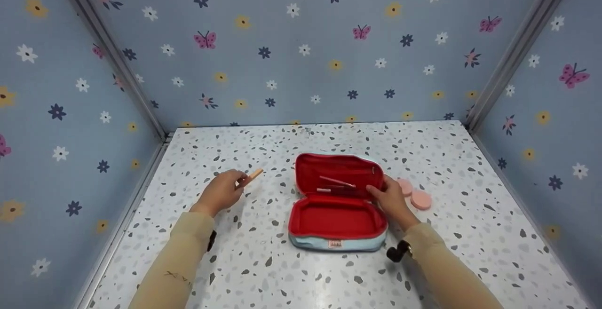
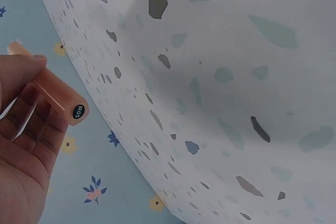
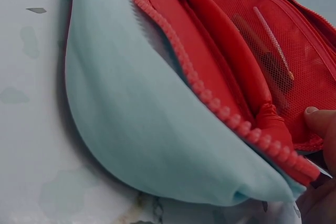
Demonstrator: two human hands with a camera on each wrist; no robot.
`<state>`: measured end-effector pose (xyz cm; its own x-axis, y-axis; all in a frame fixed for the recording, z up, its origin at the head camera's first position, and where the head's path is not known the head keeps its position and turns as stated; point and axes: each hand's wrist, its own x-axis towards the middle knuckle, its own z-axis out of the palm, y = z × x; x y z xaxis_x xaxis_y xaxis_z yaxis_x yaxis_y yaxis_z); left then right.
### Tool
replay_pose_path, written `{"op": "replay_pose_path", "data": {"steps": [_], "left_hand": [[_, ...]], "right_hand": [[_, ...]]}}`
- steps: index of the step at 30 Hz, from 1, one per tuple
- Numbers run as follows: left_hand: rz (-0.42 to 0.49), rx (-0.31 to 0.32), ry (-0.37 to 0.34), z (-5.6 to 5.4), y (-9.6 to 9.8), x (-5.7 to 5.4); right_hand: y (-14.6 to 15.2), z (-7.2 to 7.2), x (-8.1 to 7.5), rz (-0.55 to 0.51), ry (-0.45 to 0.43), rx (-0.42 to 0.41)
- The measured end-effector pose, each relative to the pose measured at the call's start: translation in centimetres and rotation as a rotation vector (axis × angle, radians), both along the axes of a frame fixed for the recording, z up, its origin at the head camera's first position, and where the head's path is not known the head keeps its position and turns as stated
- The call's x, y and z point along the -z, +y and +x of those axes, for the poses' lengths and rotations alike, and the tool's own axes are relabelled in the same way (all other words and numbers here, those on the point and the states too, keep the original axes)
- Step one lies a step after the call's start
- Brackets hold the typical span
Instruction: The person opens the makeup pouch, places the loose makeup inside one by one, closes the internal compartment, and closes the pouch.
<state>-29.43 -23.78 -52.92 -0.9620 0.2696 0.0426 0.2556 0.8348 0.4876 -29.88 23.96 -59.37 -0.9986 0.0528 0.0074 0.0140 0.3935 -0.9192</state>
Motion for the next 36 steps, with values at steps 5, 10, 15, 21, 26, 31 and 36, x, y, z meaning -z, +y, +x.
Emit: {"op": "replay_pose_path", "data": {"steps": [5, 10, 15, 21, 26, 31, 36], "left_hand": [[-0.016, 0.017, 0.033, -0.2, 0.4, -0.6], [-0.015, 0.015, 0.031, -0.4, 0.9, -1.2], [-0.023, 0.041, 0.066, -0.7, 1.6, -1.9], [-0.026, 0.071, 0.106, -0.9, 2.5, -2.3], [-0.034, 0.088, 0.108, -1.2, 3.5, -2.8], [-0.037, 0.090, 0.111, -1.4, 4.6, -3.3], [-0.042, 0.114, 0.128, -1.6, 5.6, -3.5]], "right_hand": [[0.1, 0.0, 0.1, 0.003, 0.018, 0.000], [0.1, 0.0, 0.1, 0.025, 0.031, -0.005], [0.1, 0.0, 0.1, 0.028, 0.030, -0.005], [0.1, 0.1, 0.1, 0.007, 0.030, -0.003], [0.1, 0.2, 0.0, 0.004, 0.029, 0.003], [0.1, 0.0, 0.1, 0.005, 0.025, 0.009], [0.0, 0.0, 0.3, -0.004, 0.048, 0.009]]}}
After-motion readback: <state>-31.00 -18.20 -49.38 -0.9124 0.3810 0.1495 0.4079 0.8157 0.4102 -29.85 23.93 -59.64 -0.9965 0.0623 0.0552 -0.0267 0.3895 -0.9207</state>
